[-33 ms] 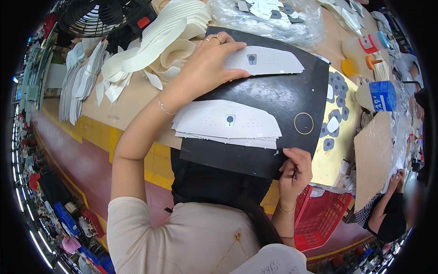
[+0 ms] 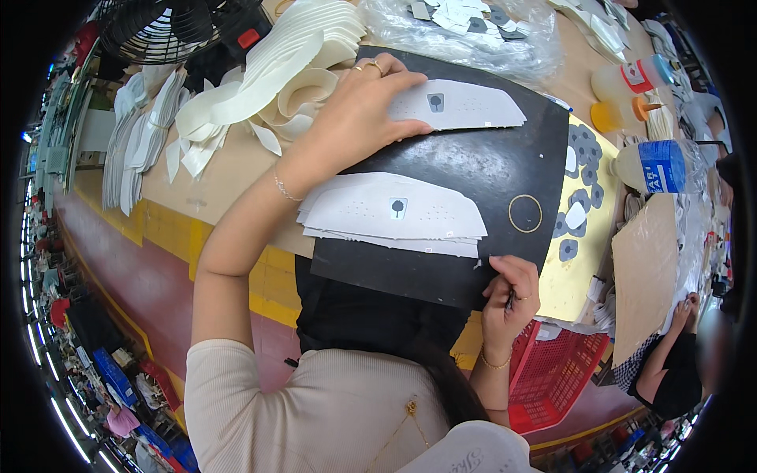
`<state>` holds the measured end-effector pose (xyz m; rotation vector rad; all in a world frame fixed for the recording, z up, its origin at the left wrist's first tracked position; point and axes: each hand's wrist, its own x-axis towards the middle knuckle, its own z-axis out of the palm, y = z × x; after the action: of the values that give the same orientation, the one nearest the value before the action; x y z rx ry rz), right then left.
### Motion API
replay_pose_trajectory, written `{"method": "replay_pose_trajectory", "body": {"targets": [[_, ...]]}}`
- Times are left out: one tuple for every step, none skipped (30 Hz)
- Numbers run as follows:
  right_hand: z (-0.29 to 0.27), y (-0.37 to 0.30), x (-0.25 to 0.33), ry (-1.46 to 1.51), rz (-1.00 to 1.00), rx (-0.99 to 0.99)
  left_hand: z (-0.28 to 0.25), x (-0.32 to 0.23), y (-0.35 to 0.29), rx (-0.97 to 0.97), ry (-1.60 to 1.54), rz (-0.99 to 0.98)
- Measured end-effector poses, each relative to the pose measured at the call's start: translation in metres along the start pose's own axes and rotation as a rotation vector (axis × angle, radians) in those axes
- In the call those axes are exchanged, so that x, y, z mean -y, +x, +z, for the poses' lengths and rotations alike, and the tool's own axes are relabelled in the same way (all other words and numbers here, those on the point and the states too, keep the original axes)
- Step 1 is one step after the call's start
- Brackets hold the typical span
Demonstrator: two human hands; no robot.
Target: The person walks to a workstation and begins assembling shoe components. They pick up white foam pieces and small grey inserts, then use tweezers to place the inserts into the foam pieces. The person repeats this process for multiple units, stacking the finished pieces on the table.
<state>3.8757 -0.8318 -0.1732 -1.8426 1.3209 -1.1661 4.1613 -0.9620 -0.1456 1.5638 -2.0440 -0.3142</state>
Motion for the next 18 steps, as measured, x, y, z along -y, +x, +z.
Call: {"method": "replay_pose_trajectory", "body": {"targets": [[-0.001,0.000,0.000,-0.010,-0.013,0.007,0.001,-0.002,-0.001,-0.044,0.003,0.025],[-0.001,0.000,0.000,-0.005,-0.010,0.010,0.001,-0.005,-0.002,-0.089,0.005,0.051],[-0.001,0.000,0.000,-0.003,-0.006,0.011,0.000,-0.007,-0.003,-0.074,-0.001,0.065],[-0.001,0.000,0.000,0.000,-0.002,0.012,-0.002,-0.010,-0.004,-0.058,-0.008,0.078],[-0.001,0.000,0.000,0.007,0.004,0.000,-0.005,-0.013,-0.005,-0.043,-0.015,0.092],[0.000,0.000,0.000,0.016,0.007,-0.011,-0.011,-0.020,-0.009,-0.046,-0.071,0.116],[0.002,0.002,-0.002,0.024,0.006,-0.027,-0.017,-0.028,-0.014,-0.051,-0.127,0.146],[0.003,0.004,-0.004,0.028,0.000,-0.034,-0.025,-0.036,-0.019,-0.056,-0.183,0.176],[0.003,0.003,-0.004,0.026,0.002,-0.040,-0.033,-0.046,-0.026,-0.023,-0.269,0.175],[0.004,0.003,-0.004,0.033,0.003,-0.040,-0.044,-0.057,-0.034,0.011,-0.346,0.166],[0.004,0.003,-0.003,0.033,0.010,-0.040,-0.053,-0.063,-0.042,0.045,-0.424,0.156],[0.004,0.004,-0.001,0.036,0.014,-0.036,-0.062,-0.067,-0.049,0.101,-0.467,0.086],[0.004,0.004,-0.001,0.034,0.020,-0.036,-0.068,-0.068,-0.056,0.160,-0.513,0.020],[0.004,0.003,-0.001,0.027,0.014,-0.037,-0.073,-0.067,-0.060,0.218,-0.559,-0.047],[0.004,0.003,-0.002,0.022,0.007,-0.037,-0.074,-0.062,-0.064,0.268,-0.541,-0.130],[0.004,0.003,-0.002,0.018,0.000,-0.037,-0.072,-0.056,-0.067,0.264,-0.520,-0.184],[0.005,0.003,-0.002,0.016,0.003,-0.036,-0.068,-0.049,-0.070,0.260,-0.500,-0.239],[0.005,0.004,-0.001,0.013,0.006,-0.033,-0.065,-0.043,-0.073,0.254,-0.481,-0.295]]}}
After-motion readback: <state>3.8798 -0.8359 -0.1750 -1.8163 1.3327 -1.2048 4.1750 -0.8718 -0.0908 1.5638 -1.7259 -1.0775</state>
